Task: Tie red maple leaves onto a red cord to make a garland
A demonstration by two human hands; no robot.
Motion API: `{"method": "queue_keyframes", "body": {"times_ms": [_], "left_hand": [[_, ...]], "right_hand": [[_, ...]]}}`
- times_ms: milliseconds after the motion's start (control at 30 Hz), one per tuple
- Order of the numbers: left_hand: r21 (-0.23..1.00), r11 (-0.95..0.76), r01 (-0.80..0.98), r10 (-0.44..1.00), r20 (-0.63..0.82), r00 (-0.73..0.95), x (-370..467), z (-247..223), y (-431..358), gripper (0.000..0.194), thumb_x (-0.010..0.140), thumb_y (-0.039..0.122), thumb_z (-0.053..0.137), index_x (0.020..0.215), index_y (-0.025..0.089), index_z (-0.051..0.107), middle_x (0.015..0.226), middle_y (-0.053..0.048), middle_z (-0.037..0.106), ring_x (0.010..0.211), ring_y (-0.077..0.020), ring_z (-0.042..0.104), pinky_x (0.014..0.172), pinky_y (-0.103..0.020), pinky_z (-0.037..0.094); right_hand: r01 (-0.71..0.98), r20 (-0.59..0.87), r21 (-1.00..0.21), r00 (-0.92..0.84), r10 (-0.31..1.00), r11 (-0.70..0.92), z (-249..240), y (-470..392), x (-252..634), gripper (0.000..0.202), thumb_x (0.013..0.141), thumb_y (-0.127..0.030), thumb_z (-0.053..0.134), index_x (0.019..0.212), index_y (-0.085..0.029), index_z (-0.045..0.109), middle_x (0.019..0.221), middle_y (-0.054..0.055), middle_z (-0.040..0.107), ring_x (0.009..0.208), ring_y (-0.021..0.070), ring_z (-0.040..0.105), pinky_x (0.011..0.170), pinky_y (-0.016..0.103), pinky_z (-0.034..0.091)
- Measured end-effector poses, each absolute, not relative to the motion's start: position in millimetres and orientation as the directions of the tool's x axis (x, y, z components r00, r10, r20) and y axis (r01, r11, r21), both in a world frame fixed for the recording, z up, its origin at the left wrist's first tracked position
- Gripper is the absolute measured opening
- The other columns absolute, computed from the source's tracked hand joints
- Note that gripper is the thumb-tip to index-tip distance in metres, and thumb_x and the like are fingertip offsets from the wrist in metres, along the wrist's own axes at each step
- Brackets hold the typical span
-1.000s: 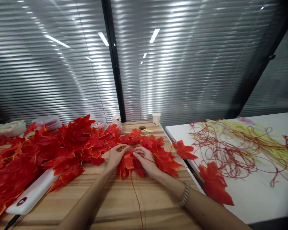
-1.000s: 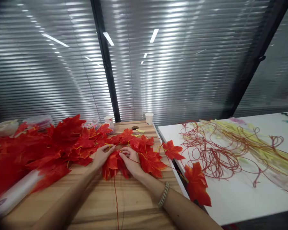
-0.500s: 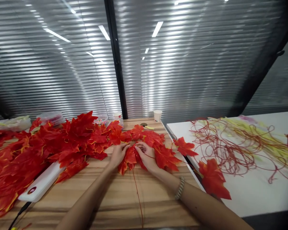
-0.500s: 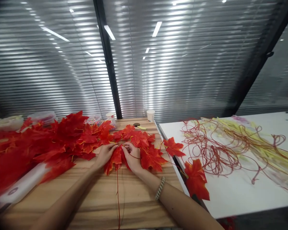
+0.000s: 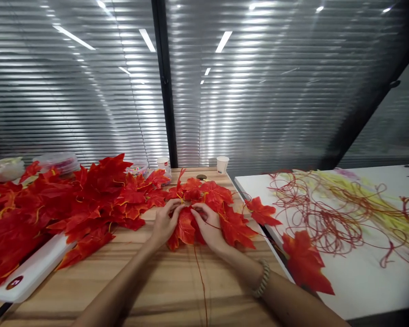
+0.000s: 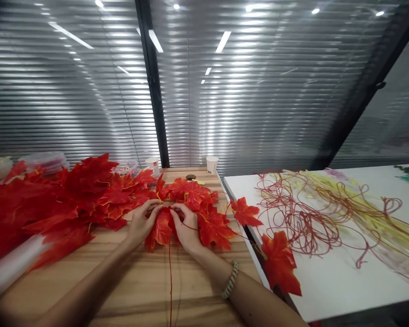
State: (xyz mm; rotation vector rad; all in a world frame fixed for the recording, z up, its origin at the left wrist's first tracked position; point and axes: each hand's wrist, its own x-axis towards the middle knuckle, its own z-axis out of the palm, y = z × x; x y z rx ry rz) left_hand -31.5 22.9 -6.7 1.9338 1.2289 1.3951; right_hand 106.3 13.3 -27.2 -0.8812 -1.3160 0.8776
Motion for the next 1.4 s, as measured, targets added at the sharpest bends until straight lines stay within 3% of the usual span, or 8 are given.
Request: {"method": "queue_keyframes", "body": {"times_ms": [167, 500, 700, 800, 967, 1100, 1233, 1400], "left_hand": [[0.800, -0.521, 0.297, 0.847, 0.529, 0.063, -24, -4, 16, 0.017, 0.082, 0.030, 0.050, 0.088, 0.018, 0.059, 0.090, -0.005, 0.064, 0.083, -0.0172, 0.060, 0.076, -0.026, 0.047], [0.770, -0.483, 0.417, 0.867, 0.488, 0.102, -22, -9, 17, 0.021, 0.083, 0.033, 0.048, 0.091, 0.017, 0.059, 0.087, -0.006, 0.064, 0.074, -0.0163, 0.060, 0.067, -0.025, 0.046], [0.681, -0.543, 0.492, 0.807, 0.584, 0.084, -23, -14, 17, 0.020, 0.083, 0.031, 0.049, 0.090, 0.017, 0.061, 0.083, -0.004, 0.066, 0.072, -0.0154, 0.060, 0.066, -0.025, 0.046], [0.660, -0.563, 0.497, 0.775, 0.630, 0.040, -26, -15, 19, 0.018, 0.082, 0.029, 0.052, 0.088, 0.017, 0.062, 0.083, -0.004, 0.066, 0.072, -0.0151, 0.060, 0.067, -0.024, 0.047], [0.616, -0.600, 0.511, 0.758, 0.643, 0.115, -30, -16, 23, 0.014, 0.080, 0.026, 0.053, 0.078, 0.016, 0.063, 0.076, -0.004, 0.066, 0.069, -0.0157, 0.060, 0.067, -0.026, 0.046], [0.577, -0.664, 0.476, 0.725, 0.652, 0.223, -32, -15, 24, 0.016, 0.080, 0.021, 0.050, 0.077, 0.016, 0.065, 0.081, -0.006, 0.067, 0.075, -0.0174, 0.060, 0.070, -0.028, 0.046], [0.628, -0.645, 0.436, 0.747, 0.638, 0.185, -34, -17, 24, 0.017, 0.079, 0.020, 0.049, 0.079, 0.017, 0.067, 0.081, -0.006, 0.068, 0.075, -0.0177, 0.061, 0.071, -0.028, 0.046], [0.748, -0.565, 0.348, 0.815, 0.572, 0.093, -31, -17, 26, 0.015, 0.076, 0.022, 0.053, 0.077, 0.016, 0.068, 0.082, -0.006, 0.069, 0.077, -0.0184, 0.062, 0.071, -0.028, 0.047]], "right_hand": [[-0.044, 0.440, -0.897, -0.021, 0.898, 0.439, -26, 8, 106, 0.018, 0.078, -0.017, 0.048, 0.089, -0.020, 0.062, 0.091, 0.004, 0.064, 0.086, 0.0177, 0.060, 0.079, 0.031, 0.048], [-0.134, 0.434, -0.887, 0.088, 0.897, 0.442, -28, 16, 109, 0.018, 0.074, -0.021, 0.059, 0.091, -0.019, 0.054, 0.088, 0.004, 0.061, 0.082, 0.0150, 0.059, 0.076, 0.028, 0.050], [-0.168, 0.472, -0.863, 0.070, 0.879, 0.477, -23, 14, 110, 0.026, 0.070, -0.022, 0.064, 0.094, -0.019, 0.056, 0.089, 0.004, 0.062, 0.084, 0.0150, 0.060, 0.076, 0.027, 0.050], [-0.098, 0.478, -0.873, 0.017, 0.878, 0.477, -20, 13, 113, 0.031, 0.069, -0.022, 0.065, 0.099, -0.019, 0.056, 0.089, 0.004, 0.063, 0.081, 0.0150, 0.061, 0.072, 0.026, 0.051], [0.012, 0.442, -0.897, 0.016, 0.897, 0.442, -18, 14, 117, 0.025, 0.074, -0.022, 0.059, 0.098, -0.018, 0.058, 0.085, 0.004, 0.064, 0.074, 0.0154, 0.062, 0.070, 0.027, 0.051], [-0.120, 0.443, -0.887, 0.045, 0.895, 0.445, -18, 19, 118, 0.018, 0.073, -0.021, 0.057, 0.091, -0.018, 0.057, 0.083, 0.003, 0.064, 0.078, 0.0143, 0.062, 0.075, 0.026, 0.050], [-0.243, 0.411, -0.878, 0.059, 0.910, 0.413, -19, 23, 115, 0.014, 0.070, -0.022, 0.060, 0.084, -0.019, 0.056, 0.080, 0.001, 0.063, 0.078, 0.0126, 0.061, 0.076, 0.024, 0.049], [-0.272, 0.387, -0.882, 0.048, 0.921, 0.385, -20, 22, 114, 0.018, 0.068, -0.022, 0.062, 0.084, -0.019, 0.056, 0.081, 0.001, 0.063, 0.078, 0.0120, 0.061, 0.077, 0.023, 0.049]]}}
